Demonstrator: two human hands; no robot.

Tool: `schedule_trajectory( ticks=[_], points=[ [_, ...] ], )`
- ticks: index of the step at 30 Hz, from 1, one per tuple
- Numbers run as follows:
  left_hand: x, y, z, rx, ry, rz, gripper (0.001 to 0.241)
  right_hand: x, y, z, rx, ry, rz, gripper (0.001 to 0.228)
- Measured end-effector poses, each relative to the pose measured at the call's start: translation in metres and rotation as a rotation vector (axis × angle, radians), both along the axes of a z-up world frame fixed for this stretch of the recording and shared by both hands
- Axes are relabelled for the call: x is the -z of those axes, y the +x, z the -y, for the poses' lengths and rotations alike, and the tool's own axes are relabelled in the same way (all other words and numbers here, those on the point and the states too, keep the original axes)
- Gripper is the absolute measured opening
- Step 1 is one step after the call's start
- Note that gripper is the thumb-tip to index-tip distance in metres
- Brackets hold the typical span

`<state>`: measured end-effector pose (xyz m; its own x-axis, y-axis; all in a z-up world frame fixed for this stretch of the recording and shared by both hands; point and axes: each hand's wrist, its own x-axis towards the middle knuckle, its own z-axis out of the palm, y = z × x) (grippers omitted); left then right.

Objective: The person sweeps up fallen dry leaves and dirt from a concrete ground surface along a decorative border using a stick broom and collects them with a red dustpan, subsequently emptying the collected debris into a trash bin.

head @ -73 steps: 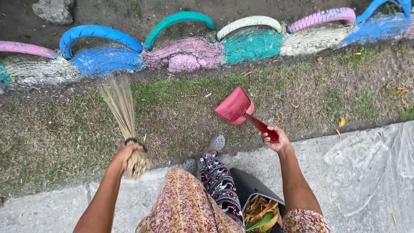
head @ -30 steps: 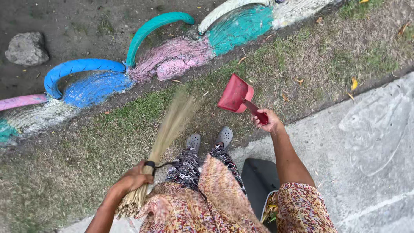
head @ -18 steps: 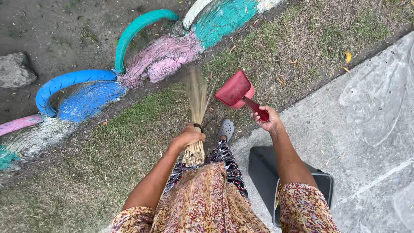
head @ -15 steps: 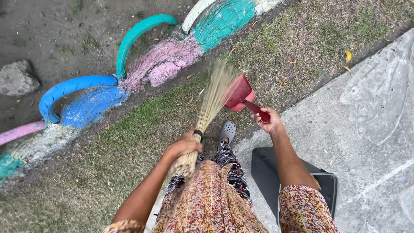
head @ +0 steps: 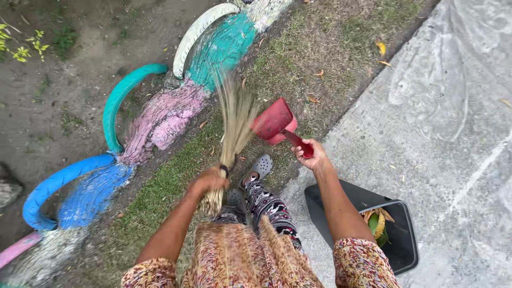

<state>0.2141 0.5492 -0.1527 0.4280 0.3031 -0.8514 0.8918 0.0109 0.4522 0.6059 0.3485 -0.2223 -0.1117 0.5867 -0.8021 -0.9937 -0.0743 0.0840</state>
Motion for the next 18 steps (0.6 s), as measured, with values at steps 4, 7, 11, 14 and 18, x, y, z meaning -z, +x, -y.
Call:
schedule_trajectory(
  ticks=[4,7,11,14,18],
  points=[
    [-0.065,-0.035,-0.009,0.274,-0.048,0.027,0.113,0.018,0.007,-0.037,0.046,-0.026,-0.007,0.045],
    [-0.140,-0.051,-0.025,0.208,-0.153,0.038,0.114,0.023,0.015,-0.036,0.070,-0.067,-0.007,0.044],
    [-0.157,0.019,-0.089,0.113,-0.046,-0.202,0.113,0.028,0.014,-0.034,0.063,-0.092,0.023,0.039],
    [-0.113,0.080,-0.125,0.139,0.040,-0.211,0.105,0.029,0.004,-0.021,0.046,-0.138,0.020,0.036],
    [-0.077,0.059,-0.145,0.457,0.056,-0.155,0.097,0.029,-0.019,-0.011,0.087,-0.177,0.013,0.037]
  ],
)
